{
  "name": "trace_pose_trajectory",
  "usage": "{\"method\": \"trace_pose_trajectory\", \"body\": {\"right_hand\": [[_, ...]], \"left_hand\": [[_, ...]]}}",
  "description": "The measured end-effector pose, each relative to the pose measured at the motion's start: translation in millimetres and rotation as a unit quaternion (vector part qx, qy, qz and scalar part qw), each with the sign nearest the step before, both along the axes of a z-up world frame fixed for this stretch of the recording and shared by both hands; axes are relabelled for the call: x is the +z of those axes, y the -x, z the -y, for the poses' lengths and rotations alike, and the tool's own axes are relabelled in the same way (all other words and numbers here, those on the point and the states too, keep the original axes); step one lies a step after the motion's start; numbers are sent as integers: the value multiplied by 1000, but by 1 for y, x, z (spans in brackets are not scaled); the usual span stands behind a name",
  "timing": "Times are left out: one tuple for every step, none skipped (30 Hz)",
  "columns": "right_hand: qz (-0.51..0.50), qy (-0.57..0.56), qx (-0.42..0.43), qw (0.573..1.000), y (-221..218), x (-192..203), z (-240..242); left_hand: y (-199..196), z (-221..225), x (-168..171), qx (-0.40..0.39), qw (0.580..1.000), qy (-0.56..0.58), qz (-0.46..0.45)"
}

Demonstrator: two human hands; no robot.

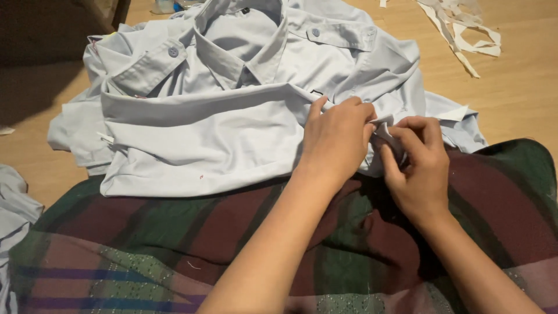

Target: Trimming loose threads from a light blue uniform shirt using small snips.

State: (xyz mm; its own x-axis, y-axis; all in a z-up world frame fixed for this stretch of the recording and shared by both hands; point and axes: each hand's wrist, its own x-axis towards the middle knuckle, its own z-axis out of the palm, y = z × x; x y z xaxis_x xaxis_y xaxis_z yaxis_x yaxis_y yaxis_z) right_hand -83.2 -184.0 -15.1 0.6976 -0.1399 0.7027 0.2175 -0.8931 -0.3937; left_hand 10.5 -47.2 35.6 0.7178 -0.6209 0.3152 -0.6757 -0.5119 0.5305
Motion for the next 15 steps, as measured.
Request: {"method": "trace_pose_trajectory", "body": {"right_hand": [[-1, 0, 0, 1000, -1, -2, 0], [2, 3, -9, 1000, -1, -4, 1], [6, 5, -17, 1000, -2, -5, 2], [7, 6, -17, 1000, -3, -5, 2], [8, 3, -20, 1000, -3, -5, 2], [7, -2, -24, 1000, -3, -5, 2], [8, -2, -25, 1000, -3, -2, -1], [8, 5, -16, 1000, -2, 1, -3], [9, 11, -7, 1000, -1, 4, -6], [9, 11, -6, 1000, -1, 4, -6], [13, 0, 1, 1000, -1, 4, -6], [18, -11, 7, 1000, 0, 4, -6], [19, -10, 8, 1000, 0, 4, -9], [-1, -36, -1, 999, 1, 4, -12], [-21, -62, -9, 998, 2, 4, -15]], "left_hand": [[-1, 0, -3, 0, 1000, 0, -1], [-3, 1, -6, -17, 1000, 9, -2], [-5, 2, -9, -34, 999, 18, -4], [-4, 3, -10, -33, 999, 18, -2], [-3, 5, -11, -24, 999, 20, -16], [-2, 6, -12, -16, 999, 21, -30], [-4, 8, -12, -16, 999, 21, -29], [-5, 9, -12, -5, 999, 5, -46], [-5, 10, -12, 6, 998, -11, -64], [-5, 8, -10, 7, 998, -11, -63], [-5, 6, -7, 7, 997, -9, -78], [-5, 4, -4, 6, 996, -8, -91], [-6, 4, -5, 7, 996, -7, -90], [-7, 4, -7, 7, 996, -17, -89], [-7, 4, -8, 8, 996, -28, -87]]}}
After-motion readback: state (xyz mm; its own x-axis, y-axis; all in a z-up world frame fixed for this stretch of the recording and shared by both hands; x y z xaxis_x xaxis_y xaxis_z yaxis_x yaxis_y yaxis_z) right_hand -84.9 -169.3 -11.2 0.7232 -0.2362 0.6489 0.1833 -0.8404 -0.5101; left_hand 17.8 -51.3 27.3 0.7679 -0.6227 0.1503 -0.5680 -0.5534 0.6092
